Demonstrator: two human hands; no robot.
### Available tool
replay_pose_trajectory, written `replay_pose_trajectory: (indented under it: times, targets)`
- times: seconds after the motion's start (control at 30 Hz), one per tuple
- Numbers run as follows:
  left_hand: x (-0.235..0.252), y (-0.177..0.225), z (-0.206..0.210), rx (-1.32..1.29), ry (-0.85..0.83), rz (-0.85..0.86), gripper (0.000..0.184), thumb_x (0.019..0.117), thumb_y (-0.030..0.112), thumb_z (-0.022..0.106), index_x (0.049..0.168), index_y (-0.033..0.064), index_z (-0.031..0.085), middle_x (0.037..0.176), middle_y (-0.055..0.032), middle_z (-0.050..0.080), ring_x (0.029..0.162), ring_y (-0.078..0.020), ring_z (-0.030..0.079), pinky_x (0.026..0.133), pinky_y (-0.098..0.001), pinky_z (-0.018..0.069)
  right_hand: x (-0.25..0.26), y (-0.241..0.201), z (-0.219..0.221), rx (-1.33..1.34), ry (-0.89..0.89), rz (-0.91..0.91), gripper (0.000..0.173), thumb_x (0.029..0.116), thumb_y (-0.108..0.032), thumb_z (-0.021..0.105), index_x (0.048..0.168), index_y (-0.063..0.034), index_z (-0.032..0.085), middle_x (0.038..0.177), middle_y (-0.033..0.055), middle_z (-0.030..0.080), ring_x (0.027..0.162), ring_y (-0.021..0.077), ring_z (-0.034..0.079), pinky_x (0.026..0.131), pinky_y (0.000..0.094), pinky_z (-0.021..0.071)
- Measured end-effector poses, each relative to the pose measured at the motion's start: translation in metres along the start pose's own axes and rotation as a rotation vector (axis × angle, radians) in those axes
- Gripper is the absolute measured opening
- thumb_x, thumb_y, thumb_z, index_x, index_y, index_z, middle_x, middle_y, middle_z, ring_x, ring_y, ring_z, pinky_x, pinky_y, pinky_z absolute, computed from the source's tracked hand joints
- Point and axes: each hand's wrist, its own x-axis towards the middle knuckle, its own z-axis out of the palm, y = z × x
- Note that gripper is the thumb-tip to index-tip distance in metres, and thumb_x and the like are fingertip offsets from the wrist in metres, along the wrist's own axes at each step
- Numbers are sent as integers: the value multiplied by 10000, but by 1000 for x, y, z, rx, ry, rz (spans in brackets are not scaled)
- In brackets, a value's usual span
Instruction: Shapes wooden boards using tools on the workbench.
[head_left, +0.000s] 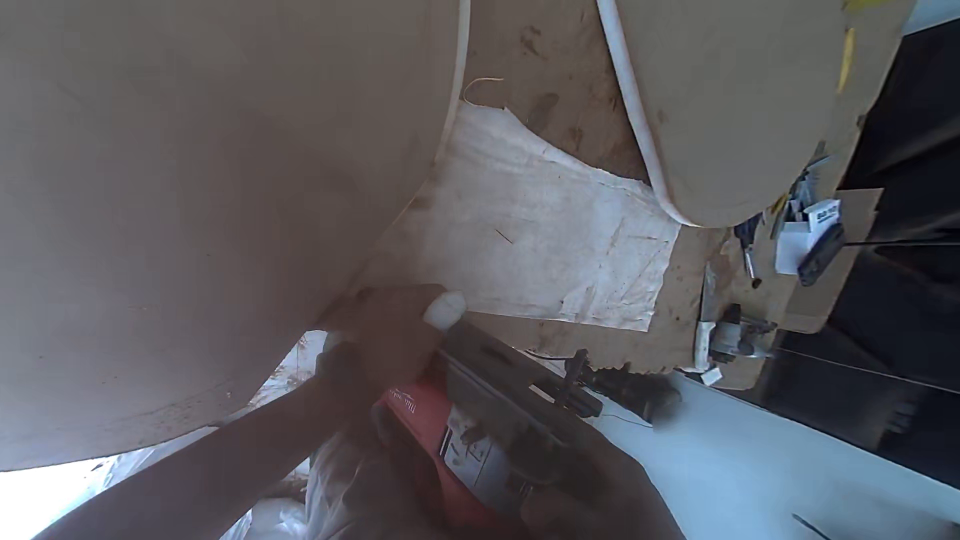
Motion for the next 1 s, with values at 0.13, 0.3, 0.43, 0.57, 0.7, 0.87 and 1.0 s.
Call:
replay_pose_trajectory:
  times: [0.13, 0.3, 0.43, 0.57, 0.7, 0.87, 1.0]
  targets:
    - [0, -3, 3, -58, 49, 59, 593, 1012, 578, 309, 993, 190, 757, 851, 29, 728, 812, -90, 695, 721, -426, 602, -1, -4, 0, 15, 19, 46, 649, 832, -185, 862, 1359, 45, 560, 1232, 131, 698, 1093, 273, 705, 952, 453, 624]
    - [-4, -5, 1, -46, 59, 67, 604, 1019, 542, 292, 1039, 165, 763, 919, 3, 745, 887, -98, 704, 792, -426, 603, -3, -7, 10, 17, 51, 31, 658, 818, -157, 871, 1371, 35, 570, 1244, 130, 701, 1095, 282, 708, 946, 457, 632]
    - [-6, -9, 0, -56, 37, 62, 572, 1017, 523, 306, 1051, 188, 769, 933, 13, 748, 899, -92, 704, 801, -423, 602, -9, 1, 13, 14, 36, -16, 674, 841, -158, 853, 1414, 2, 537, 1255, 104, 696, 1102, 254, 706, 965, 441, 627]
    - [-5, -16, -3, -201, 20, 104, 570, 1028, 541, 335, 1071, 167, 764, 979, 15, 754, 934, -86, 706, 852, -400, 610, -14, -9, 22, -42, 61, 5, 651, 914, -328, 789, 1411, 8, 536, 1231, 80, 713, 1087, 234, 714, 954, 437, 631]
    - [-5, -16, -6, -261, 33, 139, 582, 1046, 491, 312, 1053, 125, 765, 977, -5, 761, 940, -91, 713, 867, -382, 612, -13, -7, 28, -389, 133, 28, 754, 771, -662, 799, 1294, -145, 632, 1064, -89, 743, 974, 65, 721, 843, 351, 650]
    - [-2, -15, -8, -283, 23, 126, 480, 1038, 358, 357, 1046, 105, 766, 994, -11, 766, 951, -101, 716, 880, -373, 608, -5, 12, 15, -400, 51, -110, 619, 838, -511, 811, 1317, -161, 633, 1083, -93, 745, 980, 80, 731, 863, 363, 668]
    - [-2, -15, -8, -346, 22, 151, 456, 1046, 296, 367, 1053, 64, 760, 1014, -48, 767, 974, -133, 720, 915, -382, 602, 1, 31, -10, -224, -123, -235, 564, 911, -405, 758, 1373, -110, 623, 1155, 4, 728, 1018, 172, 720, 879, 415, 651]
